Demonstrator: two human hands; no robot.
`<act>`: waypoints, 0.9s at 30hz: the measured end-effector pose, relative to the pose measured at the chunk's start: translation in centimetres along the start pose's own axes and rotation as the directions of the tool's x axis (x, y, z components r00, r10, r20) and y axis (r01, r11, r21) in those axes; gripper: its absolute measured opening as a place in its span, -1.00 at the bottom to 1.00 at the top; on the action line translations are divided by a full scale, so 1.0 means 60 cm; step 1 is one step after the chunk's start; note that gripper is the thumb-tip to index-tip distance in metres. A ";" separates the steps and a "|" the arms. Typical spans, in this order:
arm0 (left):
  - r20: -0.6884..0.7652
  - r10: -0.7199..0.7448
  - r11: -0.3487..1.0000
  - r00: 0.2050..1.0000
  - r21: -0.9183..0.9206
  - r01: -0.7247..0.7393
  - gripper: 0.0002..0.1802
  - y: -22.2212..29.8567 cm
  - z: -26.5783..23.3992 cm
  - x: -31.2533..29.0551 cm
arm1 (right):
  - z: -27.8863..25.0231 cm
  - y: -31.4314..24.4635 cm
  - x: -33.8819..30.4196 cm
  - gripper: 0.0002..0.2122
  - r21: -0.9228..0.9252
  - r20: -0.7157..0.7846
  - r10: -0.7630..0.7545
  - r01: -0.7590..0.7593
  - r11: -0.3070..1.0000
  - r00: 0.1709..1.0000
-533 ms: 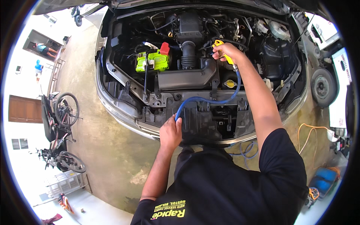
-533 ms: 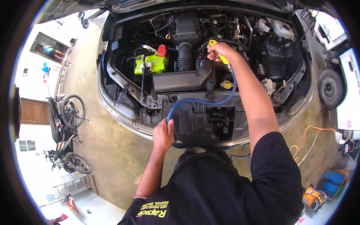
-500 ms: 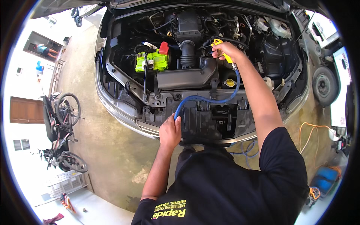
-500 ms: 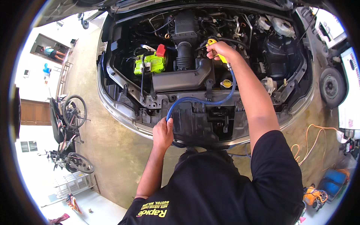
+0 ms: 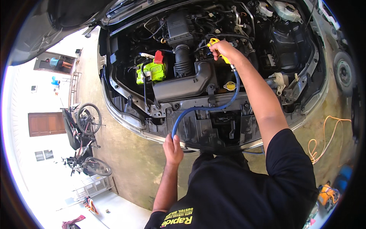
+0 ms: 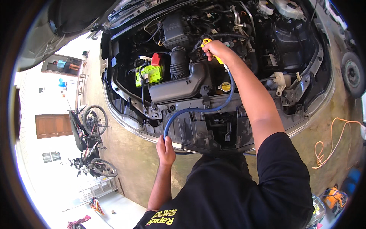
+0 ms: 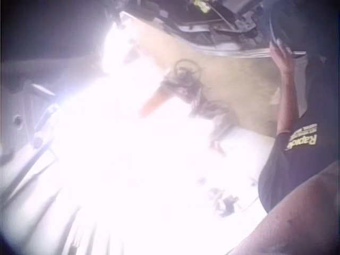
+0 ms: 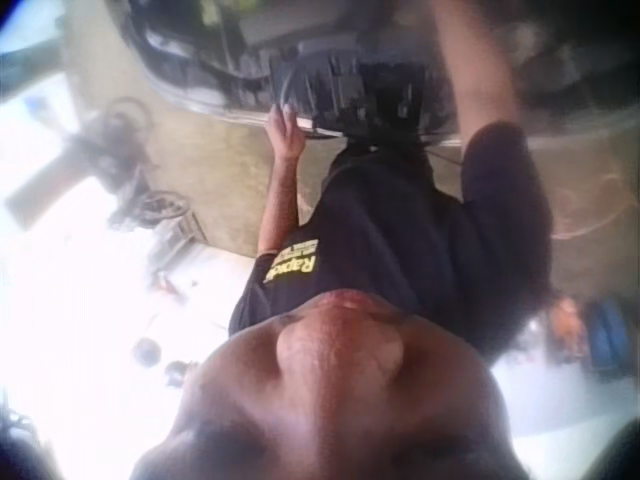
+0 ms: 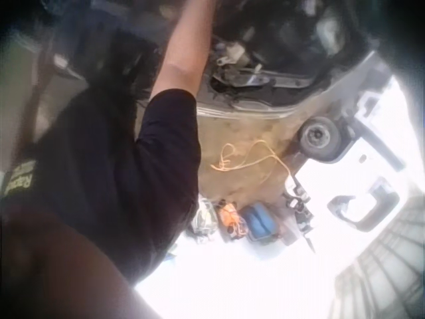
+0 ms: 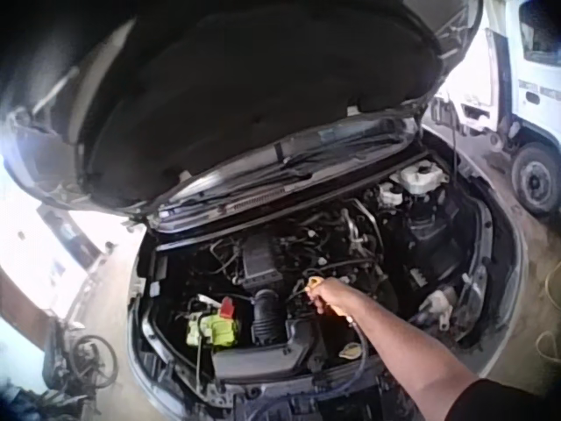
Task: The person uses a blue air hose with a yellow nozzle to blow dust and debris from the engine bay of a silver car with the hood open. The person systematically directs the air stream across various components, including the battery, air intake, and fluid reservoirs, to dislodge loose particles.
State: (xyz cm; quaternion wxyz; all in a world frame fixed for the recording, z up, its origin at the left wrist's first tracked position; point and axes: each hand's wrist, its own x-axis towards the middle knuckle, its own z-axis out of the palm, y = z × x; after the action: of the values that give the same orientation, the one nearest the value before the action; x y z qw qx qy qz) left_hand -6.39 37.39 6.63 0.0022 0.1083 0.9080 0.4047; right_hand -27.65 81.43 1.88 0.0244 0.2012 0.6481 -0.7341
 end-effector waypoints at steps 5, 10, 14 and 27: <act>-0.095 0.069 0.948 0.993 -0.304 -0.095 -0.56 0.061 -0.009 -0.014 | -0.010 -0.001 -0.004 -0.83 -0.137 -0.068 -0.078 0.069 0.988 0.995; -0.175 0.097 0.899 0.980 -0.407 -0.162 -0.48 0.084 -0.014 0.013 | -0.012 -0.008 0.012 -0.72 -0.220 -0.101 -0.152 0.127 0.967 0.983; -0.168 0.067 0.926 0.983 -0.357 -0.124 -0.46 0.061 -0.001 0.007 | 0.017 -0.026 0.004 -0.68 -0.380 -0.028 -0.142 0.120 0.917 0.990; -0.103 -0.258 0.865 0.961 -0.467 0.182 -0.50 -0.058 0.051 -0.019 | 0.065 -0.011 0.084 -0.64 -0.505 -0.113 0.025 -0.080 0.860 0.993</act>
State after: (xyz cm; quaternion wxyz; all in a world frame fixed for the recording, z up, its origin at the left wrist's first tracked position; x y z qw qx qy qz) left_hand -5.68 37.13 1.92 -0.0001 -0.0331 0.7922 0.6094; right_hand -33.49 78.94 1.17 0.0632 0.2426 0.8133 -0.5251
